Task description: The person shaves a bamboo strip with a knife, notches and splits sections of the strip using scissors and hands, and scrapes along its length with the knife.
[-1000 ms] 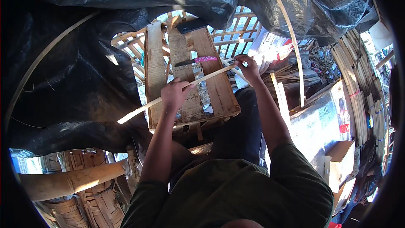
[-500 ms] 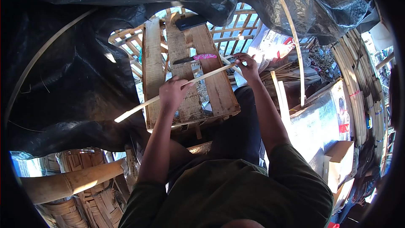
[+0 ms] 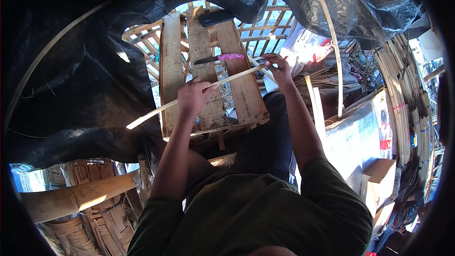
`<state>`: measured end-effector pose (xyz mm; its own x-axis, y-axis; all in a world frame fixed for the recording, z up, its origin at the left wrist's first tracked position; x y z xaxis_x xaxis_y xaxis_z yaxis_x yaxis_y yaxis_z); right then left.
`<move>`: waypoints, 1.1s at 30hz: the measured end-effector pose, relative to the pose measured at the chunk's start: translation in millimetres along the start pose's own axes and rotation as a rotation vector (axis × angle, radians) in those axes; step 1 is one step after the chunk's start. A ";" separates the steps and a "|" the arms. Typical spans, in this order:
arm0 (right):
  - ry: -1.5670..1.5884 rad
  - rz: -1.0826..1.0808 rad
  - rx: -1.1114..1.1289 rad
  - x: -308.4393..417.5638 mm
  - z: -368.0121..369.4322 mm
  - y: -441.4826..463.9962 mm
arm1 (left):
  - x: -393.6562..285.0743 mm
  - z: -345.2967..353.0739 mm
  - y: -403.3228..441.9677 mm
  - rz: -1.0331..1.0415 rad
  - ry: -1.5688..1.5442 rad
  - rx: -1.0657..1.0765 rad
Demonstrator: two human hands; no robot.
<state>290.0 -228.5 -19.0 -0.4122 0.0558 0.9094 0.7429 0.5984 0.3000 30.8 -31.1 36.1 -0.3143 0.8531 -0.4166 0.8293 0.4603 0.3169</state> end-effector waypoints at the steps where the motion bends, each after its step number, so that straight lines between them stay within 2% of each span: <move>1: 0.094 0.101 0.027 -7.4 2.3 0.1 | -0.5 -0.1 0.0 0.001 0.001 0.001; 2: 0.095 0.101 0.026 -10.0 2.4 1.3 | -1.2 -1.2 0.0 0.019 0.007 -0.030; 4: 0.111 -0.169 0.218 7.1 18.3 0.5 | 0.0 -1.5 -0.6 0.036 0.013 -0.061; 5: 0.112 -0.169 0.220 17.3 23.6 -0.8 | -0.3 -3.0 -0.6 0.041 0.013 -0.087; 6: -0.120 -0.179 0.219 33.0 34.0 -4.0 | -1.0 -4.6 -1.4 0.044 0.012 -0.112; 9: -0.006 -0.084 0.267 41.5 40.8 -2.1 | 1.0 -1.1 0.0 -0.014 0.015 -0.022; 12: -0.167 -0.139 -0.078 83.9 1.1 12.8 | 2.7 1.4 1.7 -0.077 0.035 0.086; 13: -0.215 -0.210 -0.230 131.2 -17.0 5.1 | 4.9 3.4 1.1 -0.080 0.034 0.086; 15: -0.214 -0.462 -0.479 206.8 -45.9 -12.4 | 2.2 -0.2 -0.3 -0.003 0.052 -0.035; 16: -0.275 -0.493 -0.576 255.2 -51.6 -27.7 | 2.0 0.4 -0.9 -0.004 0.049 -0.034; 17: -0.399 -0.711 -0.673 281.4 -58.0 -38.2 | 1.3 -0.8 -1.8 0.010 0.044 -0.061; 19: -0.559 -0.988 -0.928 303.5 -63.3 -60.0 | 2.1 -1.1 -3.0 0.027 0.040 -0.085; 20: -0.455 -1.015 -0.982 284.7 -68.0 -58.5 | 4.2 -0.4 -4.5 0.074 0.079 -0.158; 21: -0.477 -0.898 -0.864 249.6 -69.3 -39.0 | 2.9 -2.0 -4.6 0.127 0.117 -0.230; 22: -0.541 -0.630 -0.518 206.3 -60.2 6.8 | -1.6 -5.9 -2.6 0.138 0.110 -0.220; 23: -0.581 -0.346 -0.174 155.2 -45.8 34.8 | -2.4 -7.4 0.4 0.065 0.074 -0.120; 24: -0.735 -0.216 -0.083 115.5 -39.7 31.2 | -1.0 -3.7 -0.3 -0.009 0.040 -0.016; 26: -0.803 -0.110 0.095 92.5 -37.9 13.2 | -1.9 -3.2 0.1 0.010 0.018 -0.023; 27: -0.807 -0.102 0.097 102.4 -40.5 0.9 | 0.0 -3.4 0.2 0.008 -0.001 -0.047; 29: -0.679 -0.195 0.152 125.7 -34.6 -36.5 | -0.5 -3.2 -1.9 0.023 -0.010 -0.066; 31: -0.508 -0.191 0.218 134.2 -28.2 -86.9 | -1.4 -4.3 2.0 -0.047 0.002 0.007; 33: -0.229 -0.290 0.223 116.0 -20.6 -146.4 | -1.5 -1.1 2.6 -0.044 -0.018 0.015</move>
<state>144.2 -326.1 48.5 -0.7122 0.0210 0.7017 0.4576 0.7718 0.4414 32.9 -31.0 38.5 -0.3422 0.8274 -0.4454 0.8218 0.4933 0.2851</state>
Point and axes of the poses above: each hand's wrist, its own y-axis towards the middle knuckle, its own z-axis out of the palm, x = y × z, the point moved 8 cm from there along y, towards the middle knuckle, and after that the axes turned 1 degree about -y, right-handed, at the moved point
